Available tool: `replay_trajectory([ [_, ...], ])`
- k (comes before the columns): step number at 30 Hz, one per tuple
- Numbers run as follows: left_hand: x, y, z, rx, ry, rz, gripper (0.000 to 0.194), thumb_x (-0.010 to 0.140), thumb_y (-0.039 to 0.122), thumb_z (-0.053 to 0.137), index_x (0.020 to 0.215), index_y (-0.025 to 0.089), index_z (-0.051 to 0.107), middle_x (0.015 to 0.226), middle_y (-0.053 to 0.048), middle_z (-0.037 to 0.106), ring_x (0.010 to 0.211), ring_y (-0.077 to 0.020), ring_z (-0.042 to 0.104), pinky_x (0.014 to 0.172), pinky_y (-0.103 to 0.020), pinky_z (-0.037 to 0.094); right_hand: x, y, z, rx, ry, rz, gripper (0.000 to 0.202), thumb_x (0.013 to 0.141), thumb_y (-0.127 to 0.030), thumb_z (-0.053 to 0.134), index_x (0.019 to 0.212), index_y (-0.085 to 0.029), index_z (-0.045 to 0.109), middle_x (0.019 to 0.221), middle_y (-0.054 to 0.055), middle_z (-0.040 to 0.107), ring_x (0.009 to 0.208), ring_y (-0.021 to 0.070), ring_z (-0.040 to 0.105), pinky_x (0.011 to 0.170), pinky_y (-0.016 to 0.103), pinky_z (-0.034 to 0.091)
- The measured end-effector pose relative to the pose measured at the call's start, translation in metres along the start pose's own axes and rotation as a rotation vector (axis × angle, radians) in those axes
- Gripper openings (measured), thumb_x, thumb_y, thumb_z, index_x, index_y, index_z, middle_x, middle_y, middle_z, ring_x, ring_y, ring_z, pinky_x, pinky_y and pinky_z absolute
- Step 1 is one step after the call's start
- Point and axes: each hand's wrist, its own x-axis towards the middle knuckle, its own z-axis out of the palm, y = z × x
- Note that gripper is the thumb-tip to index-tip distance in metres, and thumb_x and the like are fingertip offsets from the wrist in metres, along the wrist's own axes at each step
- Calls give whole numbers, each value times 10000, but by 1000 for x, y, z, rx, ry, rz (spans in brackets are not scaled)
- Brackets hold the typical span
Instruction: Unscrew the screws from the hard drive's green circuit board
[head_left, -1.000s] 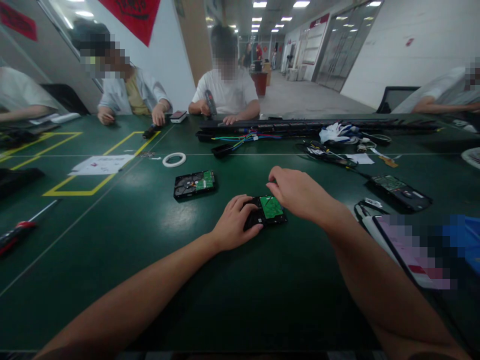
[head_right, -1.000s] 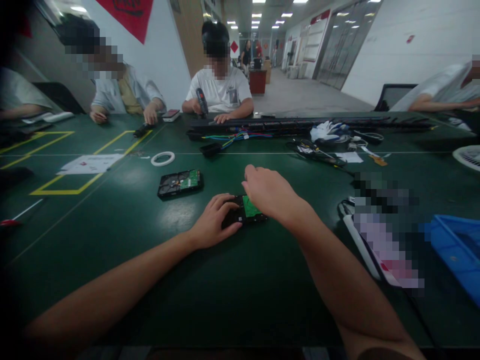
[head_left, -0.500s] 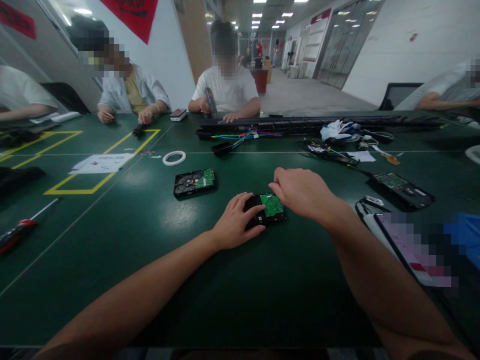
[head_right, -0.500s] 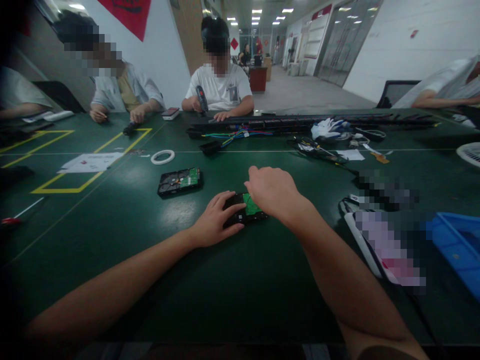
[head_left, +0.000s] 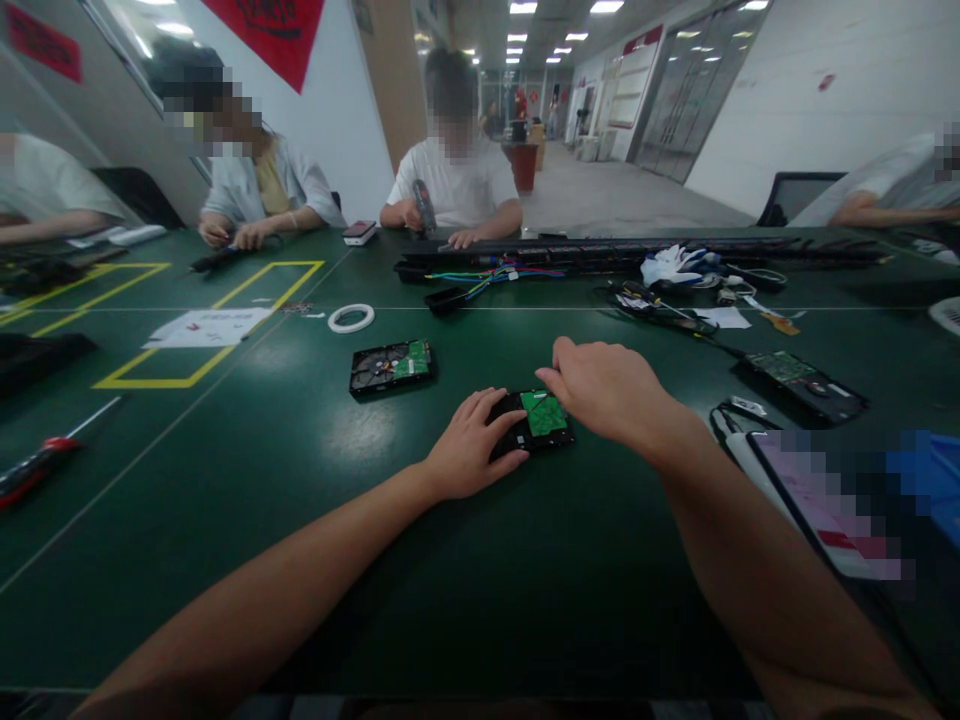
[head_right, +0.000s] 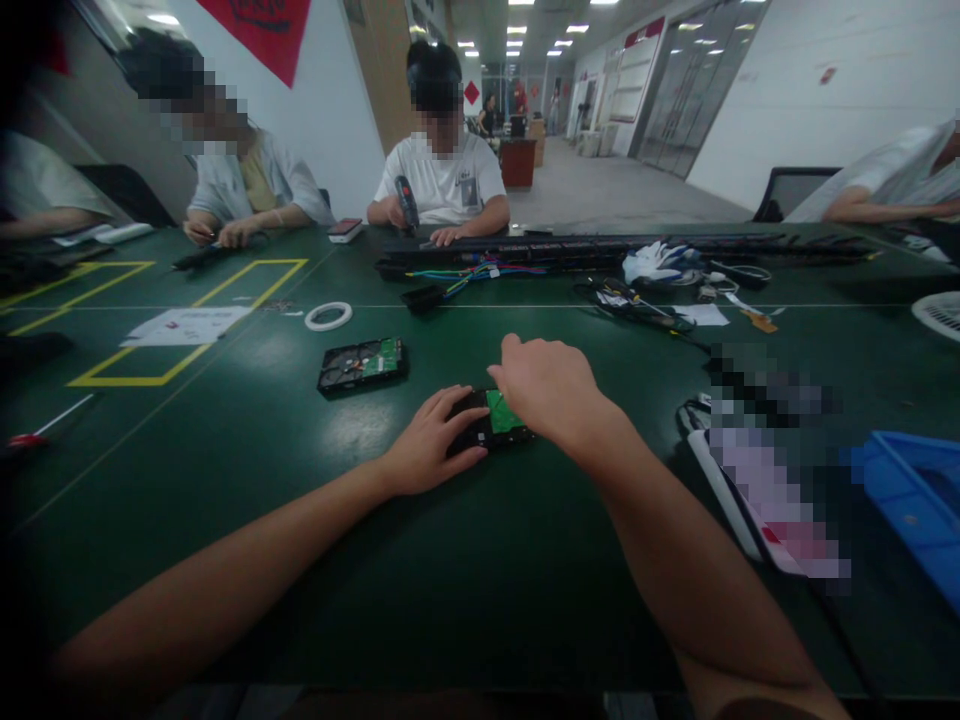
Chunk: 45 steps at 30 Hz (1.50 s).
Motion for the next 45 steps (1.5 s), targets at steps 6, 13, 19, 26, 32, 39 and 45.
replay_trajectory([
  [6, 0, 0, -1, 20, -3, 14, 585, 1013, 519, 682, 1528, 272, 556, 1670, -156, 382, 1566, -407, 355, 1274, -658, 347, 4, 6, 4, 88, 20, -143, 198, 1009, -260, 577, 1151, -152, 663, 1153, 154, 770, 1004, 313, 740, 778, 385, 499],
  [13, 1, 1, -1, 13, -2, 6, 585, 1007, 530, 687, 1526, 291, 559, 1671, -142, 385, 1564, -409, 357, 1277, -658, 345, -1, 4, 0, 148, 9, -236, 287, 957, -146, 557, 1234, -140, 630, 1249, 159, 734, 1080, 275, 713, 884, 363, 506],
  [19, 1, 1, -2, 3, 2, 3, 572, 1011, 525, 683, 1521, 299, 560, 1665, -137, 399, 1560, -412, 362, 1264, -672, 360, -3, 2, 0, -2, -30, -25, 367, 1088, -383, 412, 1187, -139, 668, 1002, 189, 782, 865, 335, 745, 693, 395, 479],
  [26, 1, 0, 0, 6, 14, 7, 580, 999, 518, 701, 1516, 291, 569, 1664, -141, 398, 1561, -409, 365, 1271, -660, 356, 3, 5, 4, 131, 32, -290, 225, 964, -165, 544, 1152, -173, 668, 1189, 130, 746, 1032, 263, 709, 835, 353, 483],
  [32, 0, 1, 0, -4, 19, 0, 576, 995, 508, 709, 1514, 302, 569, 1666, -128, 396, 1567, -406, 357, 1276, -664, 351, 0, -1, 3, 61, 17, -109, 307, 1066, -352, 475, 1229, -149, 638, 1147, 172, 759, 938, 308, 731, 739, 378, 478],
  [39, 1, 1, 0, 15, 8, 2, 577, 1002, 502, 703, 1516, 278, 566, 1659, -150, 394, 1560, -410, 360, 1275, -657, 356, 3, 15, 2, 149, -9, -280, 184, 978, -199, 566, 1122, -179, 680, 1182, 127, 740, 1028, 259, 697, 864, 360, 487],
  [45, 0, 2, -1, 4, 11, 0, 578, 997, 496, 711, 1520, 300, 561, 1668, -129, 387, 1563, -408, 356, 1274, -664, 355, -1, 13, 0, 163, -32, -306, 246, 956, -131, 507, 1141, -163, 666, 1180, 132, 721, 1017, 244, 685, 877, 344, 483],
])
